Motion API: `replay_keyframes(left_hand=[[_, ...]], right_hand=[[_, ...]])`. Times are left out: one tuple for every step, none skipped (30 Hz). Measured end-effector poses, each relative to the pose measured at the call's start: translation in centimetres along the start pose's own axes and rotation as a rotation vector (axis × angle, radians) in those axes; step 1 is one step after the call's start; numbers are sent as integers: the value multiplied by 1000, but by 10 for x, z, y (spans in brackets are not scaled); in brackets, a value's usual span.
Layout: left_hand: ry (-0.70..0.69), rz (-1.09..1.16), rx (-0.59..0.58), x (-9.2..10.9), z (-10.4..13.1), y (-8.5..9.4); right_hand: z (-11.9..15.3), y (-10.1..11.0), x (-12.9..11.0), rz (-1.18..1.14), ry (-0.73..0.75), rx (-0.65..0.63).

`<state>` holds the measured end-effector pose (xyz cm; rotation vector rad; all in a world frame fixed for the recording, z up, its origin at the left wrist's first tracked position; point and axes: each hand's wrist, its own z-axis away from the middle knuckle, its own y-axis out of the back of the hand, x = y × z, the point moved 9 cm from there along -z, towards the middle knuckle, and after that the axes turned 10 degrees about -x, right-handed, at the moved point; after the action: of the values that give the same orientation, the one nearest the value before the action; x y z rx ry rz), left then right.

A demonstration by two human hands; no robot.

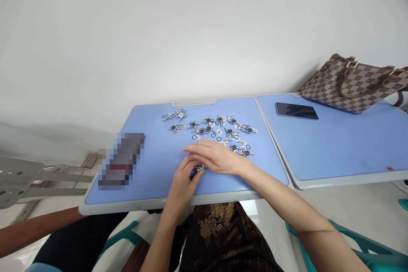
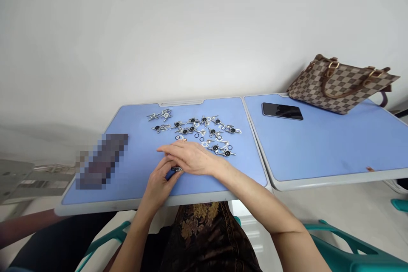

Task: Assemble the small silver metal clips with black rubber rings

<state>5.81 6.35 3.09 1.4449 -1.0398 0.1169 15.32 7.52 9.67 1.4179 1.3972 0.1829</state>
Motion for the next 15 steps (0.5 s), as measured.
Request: replay_keyframes(left_hand=[[0,-6,4,-1,0,0],[3,-12,8,-2,0,0],[10,-15,10,-3,0,0],[18,-14,10,-4,0,-1],[24,-11,6,-4,0,-1],[25,-7,0,-4,0,-2],[24,-3,-6,-4,0,-2],[23,0,-11,-3,0,-2],[21,2,-13,-3,0,-2],[19,3,-11,-2,0,-2],[15,5,-8,-2,0,-1],[9,8,-5,-1,-1,-1],[0,12,-2,0,-1,0],[-10,16,0,1,-1,0],[-19,19,0,2,-1,0]], right_hand=[[0,-1,-1,-26,13,-1],[1,-1,-2,-43,22,8],[1,0,-2,-48,21,27],[1,0,1,-41,6,58],[2,1,4,-24,-20,94],[2,2,8,-4,-48,127],[2,2,11,13,-70,148],[2,2,14,30,-85,159],[3,2,15,47,-89,161],[3,1,15,63,-84,151],[3,0,14,81,-75,133],[3,0,13,96,-66,112],[4,0,11,102,-53,90],[4,0,9,96,-36,67],[4,-1,7,78,-18,50]])
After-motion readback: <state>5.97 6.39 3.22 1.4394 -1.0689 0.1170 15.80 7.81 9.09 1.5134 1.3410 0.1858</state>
